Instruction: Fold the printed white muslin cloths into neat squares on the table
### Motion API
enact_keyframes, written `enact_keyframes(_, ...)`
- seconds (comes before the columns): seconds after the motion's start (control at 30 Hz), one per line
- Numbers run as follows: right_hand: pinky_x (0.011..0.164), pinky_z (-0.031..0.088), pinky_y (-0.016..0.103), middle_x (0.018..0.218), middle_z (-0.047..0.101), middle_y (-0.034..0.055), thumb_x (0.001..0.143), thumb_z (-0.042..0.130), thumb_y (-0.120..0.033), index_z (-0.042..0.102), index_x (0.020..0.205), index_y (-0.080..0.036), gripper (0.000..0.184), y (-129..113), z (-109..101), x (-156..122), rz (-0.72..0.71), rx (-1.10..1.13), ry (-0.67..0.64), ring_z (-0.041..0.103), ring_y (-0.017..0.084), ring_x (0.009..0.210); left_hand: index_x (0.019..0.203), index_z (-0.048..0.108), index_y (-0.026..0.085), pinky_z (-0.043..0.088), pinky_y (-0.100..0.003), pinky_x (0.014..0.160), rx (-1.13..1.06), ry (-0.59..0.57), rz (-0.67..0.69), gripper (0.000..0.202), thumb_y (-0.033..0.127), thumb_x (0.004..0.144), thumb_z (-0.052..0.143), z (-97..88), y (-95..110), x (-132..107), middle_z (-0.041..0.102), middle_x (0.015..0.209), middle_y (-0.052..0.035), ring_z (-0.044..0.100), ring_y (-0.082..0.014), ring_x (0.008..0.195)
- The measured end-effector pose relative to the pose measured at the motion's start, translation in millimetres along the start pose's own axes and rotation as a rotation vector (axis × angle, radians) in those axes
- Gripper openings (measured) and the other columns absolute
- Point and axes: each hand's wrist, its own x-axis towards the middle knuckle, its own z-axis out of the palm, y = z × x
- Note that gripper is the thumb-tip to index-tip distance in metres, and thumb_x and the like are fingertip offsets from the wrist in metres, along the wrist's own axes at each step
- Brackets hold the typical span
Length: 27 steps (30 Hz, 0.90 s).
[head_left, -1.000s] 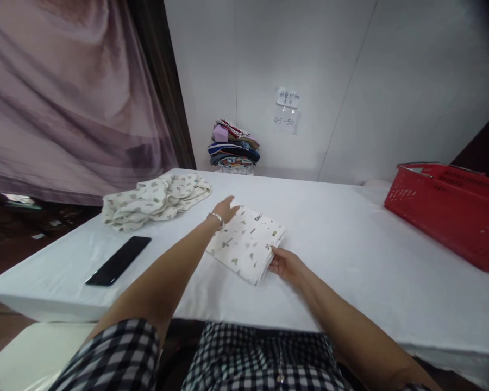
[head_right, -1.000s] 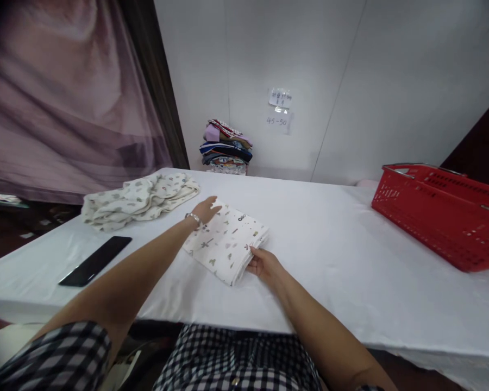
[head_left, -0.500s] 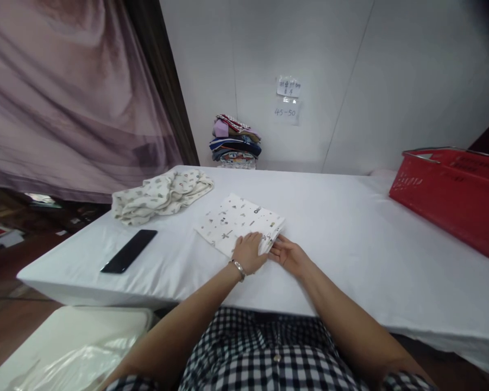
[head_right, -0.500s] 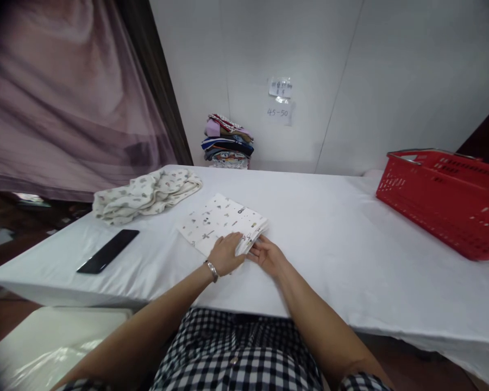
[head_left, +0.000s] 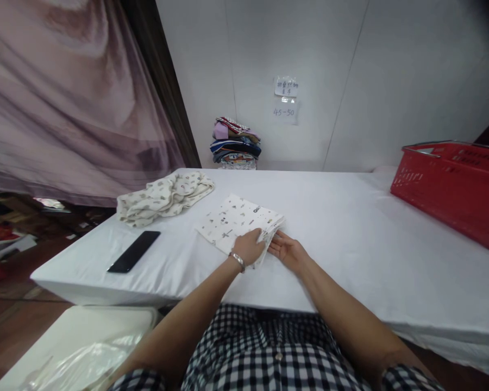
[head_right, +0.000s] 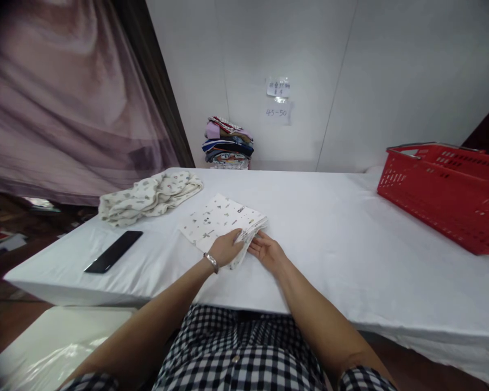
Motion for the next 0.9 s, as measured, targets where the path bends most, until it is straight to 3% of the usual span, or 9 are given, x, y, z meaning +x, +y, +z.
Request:
enact_keyframes(0.1, 0.075, 0.050, 0.029, 0.091, 0.068, 0.0054, 0.071, 0.051, -0.008, 0.053, 0.109, -0.019, 0.039, -1, 0, -1, -0.001, -0.004, -0.009, 0.063, 0.017, 0.086, 0.124, 0.042, 0.020, 0.036, -0.041, 0.091, 0.176, 0.098, 0.053, 0.060, 0.048, 0.072, 0.053, 11.2, 10, -4, 0.050, 0.128, -0.0097, 0.047, -0.0267, 0.114)
enact_keyframes(0.17, 0.077, 0.050, 0.029, 0.089, 0.068, 0.0048, 0.072, 0.051, -0.008, 0.052, 0.109, -0.019, 0.039, -1, 0, -1, -0.002, 0.012, -0.026, 0.063, 0.017, 0.087, 0.123, 0.042, 0.019, 0.038, -0.040, 0.088, 0.235, 0.120, 0.063, 0.056, 0.043, 0.074, 0.053, 14.7, 13, -3, 0.052, 0.125, -0.0108, 0.049, -0.0265, 0.111)
enact_keyframes(0.33, 0.089, 0.045, 0.034, 0.093, 0.067, 0.0052, 0.071, 0.053, -0.007, 0.053, 0.106, -0.019, 0.037, -1, 1, 0, 0.020, 0.048, -0.046, 0.062, 0.017, 0.091, 0.106, 0.055, 0.022, 0.044, -0.033, 0.073, 0.215, -0.011, -0.059, 0.029, 0.029, 0.083, 0.039, 0.9, 6, 11, 0.066, 0.095, -0.0074, 0.061, -0.0221, 0.086)
enact_keyframes(0.47, 0.090, 0.045, 0.034, 0.096, 0.067, 0.0057, 0.071, 0.053, -0.009, 0.055, 0.097, -0.019, 0.028, -2, 4, 0, 0.008, 0.048, -0.021, 0.062, 0.017, 0.094, 0.104, 0.058, 0.023, 0.043, -0.029, 0.078, 0.113, -0.034, -0.052, 0.030, 0.027, 0.081, 0.040, -13.9, -6, 24, 0.065, 0.103, -0.0053, 0.059, -0.0204, 0.095)
enact_keyframes(0.6, 0.091, 0.044, 0.033, 0.099, 0.066, 0.0053, 0.073, 0.053, -0.011, 0.057, 0.096, -0.018, 0.025, -4, 5, -1, 0.008, 0.034, -0.035, 0.061, 0.017, 0.095, 0.105, 0.058, 0.023, 0.043, -0.029, 0.078, 0.104, -0.040, -0.044, 0.031, 0.026, 0.080, 0.040, -16.3, -6, 25, 0.065, 0.103, -0.0053, 0.059, -0.0202, 0.095)
enact_keyframes(0.77, 0.089, 0.046, 0.034, 0.098, 0.066, 0.0057, 0.074, 0.052, -0.011, 0.058, 0.096, -0.017, 0.024, -2, 4, 0, 0.012, 0.033, -0.010, 0.061, 0.017, 0.093, 0.113, 0.052, 0.023, 0.043, -0.033, 0.079, 0.215, -0.029, -0.058, 0.033, 0.027, 0.083, 0.039, 2.8, 9, 8, 0.065, 0.101, -0.0079, 0.059, -0.0217, 0.092)
enact_keyframes(0.83, 0.086, 0.047, 0.033, 0.094, 0.067, 0.0054, 0.073, 0.051, -0.010, 0.059, 0.095, -0.017, 0.024, -1, 3, 1, 0.007, 0.026, 0.006, 0.062, 0.017, 0.091, 0.124, 0.044, 0.021, 0.038, -0.037, 0.088, 0.251, 0.042, -0.001, 0.042, 0.026, 0.082, 0.040, 15.0, 13, 1, 0.058, 0.116, -0.0105, 0.053, -0.0229, 0.105)
enact_keyframes(0.9, 0.085, 0.047, 0.032, 0.093, 0.067, 0.0050, 0.073, 0.052, -0.010, 0.059, 0.097, -0.018, 0.026, -1, 2, 2, -0.002, 0.024, 0.005, 0.062, 0.017, 0.090, 0.134, 0.032, 0.020, 0.032, -0.042, 0.096, 0.272, 0.104, 0.042, 0.056, 0.026, 0.079, 0.044, 25.1, 15, -5, 0.042, 0.136, -0.0121, 0.042, -0.0253, 0.118)
